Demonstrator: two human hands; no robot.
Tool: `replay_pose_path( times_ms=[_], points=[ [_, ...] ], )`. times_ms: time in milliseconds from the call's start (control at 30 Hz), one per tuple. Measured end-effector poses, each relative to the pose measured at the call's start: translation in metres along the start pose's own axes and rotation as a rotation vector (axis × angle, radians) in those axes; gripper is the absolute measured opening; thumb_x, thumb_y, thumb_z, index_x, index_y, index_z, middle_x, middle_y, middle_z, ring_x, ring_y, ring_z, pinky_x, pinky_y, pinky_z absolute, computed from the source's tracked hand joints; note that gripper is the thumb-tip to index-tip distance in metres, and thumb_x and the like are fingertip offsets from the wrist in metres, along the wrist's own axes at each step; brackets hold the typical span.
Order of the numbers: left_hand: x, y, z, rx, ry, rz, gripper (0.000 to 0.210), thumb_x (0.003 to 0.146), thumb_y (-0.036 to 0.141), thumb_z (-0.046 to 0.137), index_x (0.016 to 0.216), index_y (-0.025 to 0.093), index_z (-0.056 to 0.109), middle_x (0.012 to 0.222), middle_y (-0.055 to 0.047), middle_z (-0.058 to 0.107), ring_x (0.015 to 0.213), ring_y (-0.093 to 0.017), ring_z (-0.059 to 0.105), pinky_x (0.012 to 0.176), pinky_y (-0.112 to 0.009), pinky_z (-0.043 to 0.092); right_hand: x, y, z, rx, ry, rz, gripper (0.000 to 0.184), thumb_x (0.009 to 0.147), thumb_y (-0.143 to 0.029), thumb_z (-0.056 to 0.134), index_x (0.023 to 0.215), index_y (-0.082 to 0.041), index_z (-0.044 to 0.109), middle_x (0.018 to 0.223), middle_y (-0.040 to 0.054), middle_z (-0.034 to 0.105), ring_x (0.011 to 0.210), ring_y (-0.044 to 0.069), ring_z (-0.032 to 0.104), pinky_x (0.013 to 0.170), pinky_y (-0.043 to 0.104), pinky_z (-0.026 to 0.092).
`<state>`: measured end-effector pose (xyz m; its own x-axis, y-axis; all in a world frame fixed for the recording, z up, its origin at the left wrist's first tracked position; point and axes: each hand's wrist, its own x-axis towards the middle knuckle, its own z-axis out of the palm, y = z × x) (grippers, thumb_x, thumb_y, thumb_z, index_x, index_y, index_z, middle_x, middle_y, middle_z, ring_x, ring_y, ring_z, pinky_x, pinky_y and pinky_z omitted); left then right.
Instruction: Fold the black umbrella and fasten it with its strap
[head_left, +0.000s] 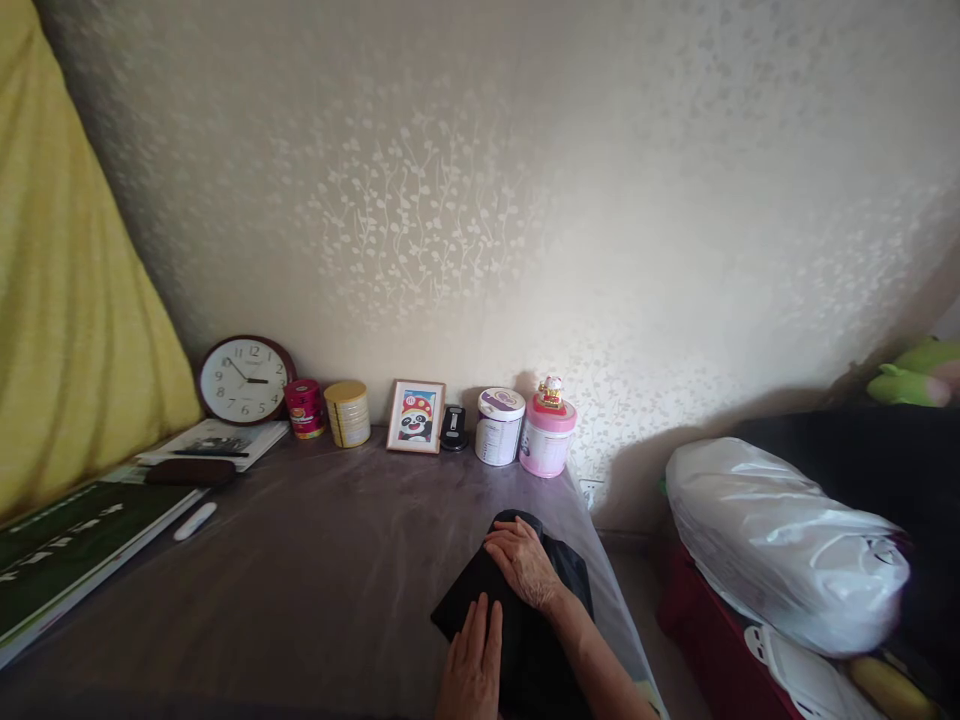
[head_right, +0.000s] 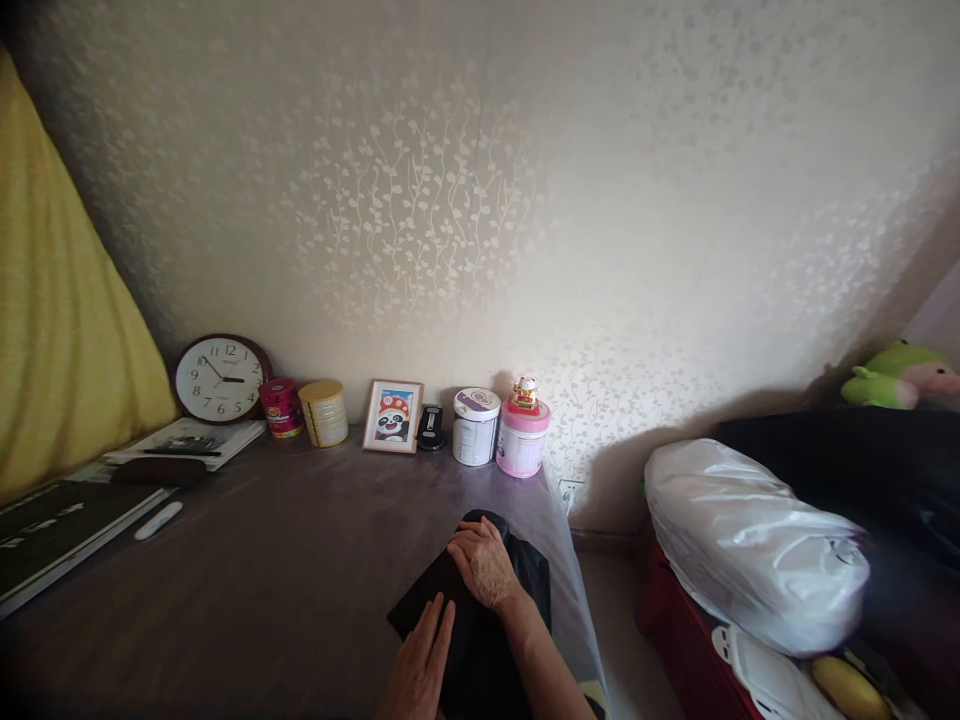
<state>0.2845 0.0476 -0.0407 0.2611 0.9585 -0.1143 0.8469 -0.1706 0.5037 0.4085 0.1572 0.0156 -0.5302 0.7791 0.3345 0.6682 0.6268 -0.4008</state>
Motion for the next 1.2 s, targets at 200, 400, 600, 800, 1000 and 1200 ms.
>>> replay_pose_path(
  times_ms=[200, 400, 600, 800, 1000, 1200],
  points=[
    [-0.005, 0.010, -0.015, -0.008, -0.024, -0.064, 0.087, 0.057, 0.001, 0.039, 0.139, 0.018, 0.015, 0.149, -0.004, 0.008, 0.138, -0.025, 0.010, 0.110, -0.044, 0.022, 0.024, 0.020, 0.002, 0.020, 0.044, 0.176, 0.027, 0.089, -0.025, 0.042, 0.086, -0.025, 0.070, 0.100, 0.0010, 0.070, 0.113, 0.020, 0.051, 0.104, 0.038, 0.024],
    [-0.013, 0.019, -0.031, 0.002, -0.083, -0.079, 0.093, 0.053, 0.000, 0.041, 0.139, 0.018, 0.010, 0.150, -0.004, 0.004, 0.138, -0.023, 0.009, 0.110, -0.037, 0.023, 0.020, 0.045, -0.008, 0.079, 0.228, 0.467, 0.031, 0.086, -0.028, 0.038, 0.099, -0.021, 0.066, 0.106, 0.0080, 0.067, 0.102, 0.021, 0.059, 0.093, 0.032, 0.038],
    [-0.023, 0.012, -0.026, -0.093, 0.015, 0.014, 0.095, 0.056, 0.003, 0.043, 0.141, 0.019, 0.003, 0.151, -0.004, 0.000, 0.138, -0.026, 0.010, 0.110, -0.040, 0.023, -0.043, 0.069, -0.040, 0.082, 0.382, 0.776, 0.042, 0.086, -0.039, 0.030, 0.100, -0.015, 0.062, 0.095, 0.0123, 0.068, 0.090, 0.025, 0.063, 0.078, 0.034, 0.045],
    [-0.026, 0.006, -0.027, -0.202, 0.049, 0.072, 0.090, 0.060, 0.001, 0.039, 0.141, 0.012, 0.004, 0.152, -0.008, 0.005, 0.138, -0.019, 0.013, 0.111, -0.033, 0.022, -0.089, 0.063, -0.040, 0.118, 0.357, 0.859, 0.033, 0.083, -0.042, 0.036, 0.080, -0.024, 0.064, 0.074, 0.0045, 0.069, 0.074, 0.020, 0.066, 0.063, 0.027, 0.045],
    [-0.025, 0.003, -0.035, -0.335, 0.070, 0.106, 0.087, 0.060, 0.000, 0.037, 0.141, 0.009, 0.005, 0.152, -0.010, 0.008, 0.139, -0.016, 0.011, 0.112, -0.027, 0.018, -0.096, 0.052, -0.035, 0.065, 0.349, 0.917, 0.034, 0.080, -0.047, 0.038, 0.074, -0.024, 0.062, 0.077, 0.0070, 0.069, 0.075, 0.023, 0.064, 0.065, 0.030, 0.042],
    [-0.028, 0.008, -0.036, -0.288, 0.045, 0.074, 0.087, 0.060, -0.001, 0.037, 0.141, 0.008, 0.004, 0.152, -0.011, 0.006, 0.138, -0.017, 0.012, 0.111, -0.028, 0.020, -0.086, 0.032, -0.033, 0.235, 0.466, 0.865, 0.042, 0.074, -0.059, 0.041, 0.068, -0.022, 0.060, 0.067, 0.0044, 0.064, 0.068, 0.024, 0.061, 0.063, 0.031, 0.042]
  ],
)
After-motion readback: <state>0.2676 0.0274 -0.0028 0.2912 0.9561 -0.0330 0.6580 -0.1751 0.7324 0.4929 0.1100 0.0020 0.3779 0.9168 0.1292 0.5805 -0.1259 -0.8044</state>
